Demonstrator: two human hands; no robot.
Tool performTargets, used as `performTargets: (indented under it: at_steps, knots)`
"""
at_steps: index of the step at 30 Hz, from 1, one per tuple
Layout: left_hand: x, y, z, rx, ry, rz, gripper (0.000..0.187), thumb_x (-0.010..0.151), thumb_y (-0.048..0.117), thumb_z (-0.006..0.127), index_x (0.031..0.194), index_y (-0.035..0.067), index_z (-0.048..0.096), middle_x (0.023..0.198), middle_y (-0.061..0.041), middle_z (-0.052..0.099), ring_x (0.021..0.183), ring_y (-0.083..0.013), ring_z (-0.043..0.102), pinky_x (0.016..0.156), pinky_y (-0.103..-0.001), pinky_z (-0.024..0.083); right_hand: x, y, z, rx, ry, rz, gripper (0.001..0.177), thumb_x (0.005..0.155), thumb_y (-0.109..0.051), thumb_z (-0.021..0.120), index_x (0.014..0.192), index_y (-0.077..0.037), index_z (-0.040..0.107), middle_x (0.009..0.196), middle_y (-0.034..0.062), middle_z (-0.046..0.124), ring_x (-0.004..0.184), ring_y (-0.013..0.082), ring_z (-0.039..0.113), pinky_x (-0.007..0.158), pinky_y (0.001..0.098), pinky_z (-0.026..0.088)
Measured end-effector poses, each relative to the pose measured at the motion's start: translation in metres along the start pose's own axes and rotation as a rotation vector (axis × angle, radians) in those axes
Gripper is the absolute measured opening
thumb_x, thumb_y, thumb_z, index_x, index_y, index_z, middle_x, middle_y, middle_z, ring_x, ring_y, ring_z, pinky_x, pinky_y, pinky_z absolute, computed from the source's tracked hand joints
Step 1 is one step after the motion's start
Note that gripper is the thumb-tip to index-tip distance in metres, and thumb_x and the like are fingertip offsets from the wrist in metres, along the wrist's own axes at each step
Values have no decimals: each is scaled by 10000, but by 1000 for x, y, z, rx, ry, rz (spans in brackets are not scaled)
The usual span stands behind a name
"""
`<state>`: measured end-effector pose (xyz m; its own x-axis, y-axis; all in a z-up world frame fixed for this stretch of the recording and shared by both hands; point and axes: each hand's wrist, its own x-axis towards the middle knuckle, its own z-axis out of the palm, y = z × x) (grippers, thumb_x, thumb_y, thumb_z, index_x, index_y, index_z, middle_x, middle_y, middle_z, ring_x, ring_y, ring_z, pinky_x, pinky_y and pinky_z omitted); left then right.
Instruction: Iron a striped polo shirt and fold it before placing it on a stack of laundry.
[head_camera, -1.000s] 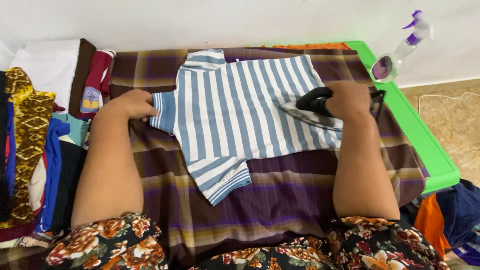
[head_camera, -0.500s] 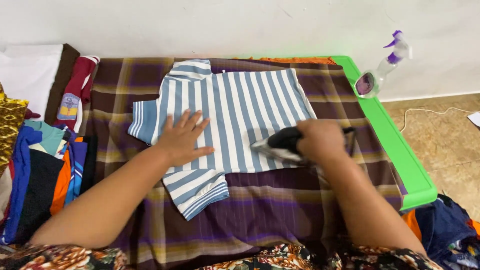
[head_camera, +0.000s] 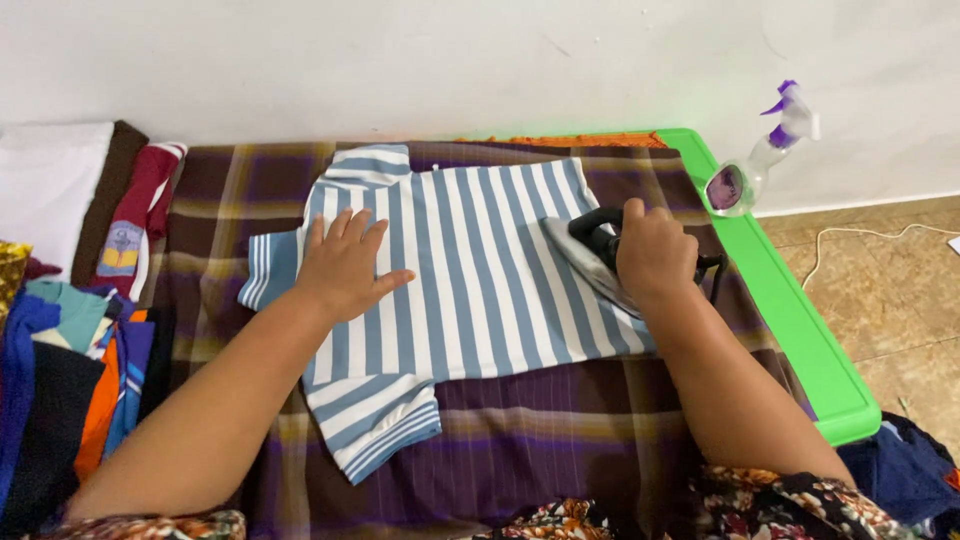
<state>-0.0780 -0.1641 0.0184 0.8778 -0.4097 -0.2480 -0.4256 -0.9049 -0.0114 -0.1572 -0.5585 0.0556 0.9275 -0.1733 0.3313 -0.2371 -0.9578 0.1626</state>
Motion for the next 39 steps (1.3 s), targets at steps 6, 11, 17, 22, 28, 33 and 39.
performTargets:
  at_steps: [6,11,17,22,28,33,39]
  knots:
    - [24,-12,25,-100,93,0,916,915,771,353,1622,219,168,1707,-96,29,1563,-308,-32,1238,-515,-16,85,5,46,16,-138,293,307,1020,-252,555,1277,-84,543,1188,207,663,1011,409,707,752,536,586]
    - [20,-12,19,-119,71,-29,925,900,795,330,1631,254,155,1717,-65,16,1573,-286,-40,1254,-500,-19,138,-1,65,4,-172,336,404,1010,-239,552,1368,-61,493,1239,225,652,1021,384,716,701,496,614]
    - [20,-21,17,-226,92,-92,927,879,804,362,1622,272,203,1718,-53,33,1580,-293,-51,1256,-469,-10,135,15,75,49,-208,303,422,1026,-216,526,1392,-12,481,1235,232,690,1098,366,706,794,486,603]
    - [26,-24,26,-248,138,-135,943,862,820,365,1619,274,228,1717,-45,64,1579,-286,-31,1262,-451,1,92,49,68,63,-194,316,387,1077,-214,474,1380,27,493,1240,291,686,1117,413,698,890,513,567]
    - [22,-23,22,-224,143,-163,923,879,806,360,1616,262,250,1713,-58,76,1576,-293,-26,1242,-561,-62,108,142,53,146,-435,303,404,846,-199,743,1168,36,675,1170,303,694,1101,419,704,936,489,551]
    - [20,-21,19,-250,160,-199,900,881,790,370,1606,263,288,1715,-54,104,1581,-293,-5,1250,-559,-51,94,138,-4,733,4,541,292,827,-114,728,1077,-3,625,932,204,686,792,324,668,708,475,521]
    - [27,-26,18,-314,180,-282,909,894,783,391,1608,230,284,1715,-92,83,1583,-309,-12,1248,-558,-40,113,152,116,1357,727,613,277,748,67,677,1004,-22,622,796,57,624,662,173,598,624,341,486]
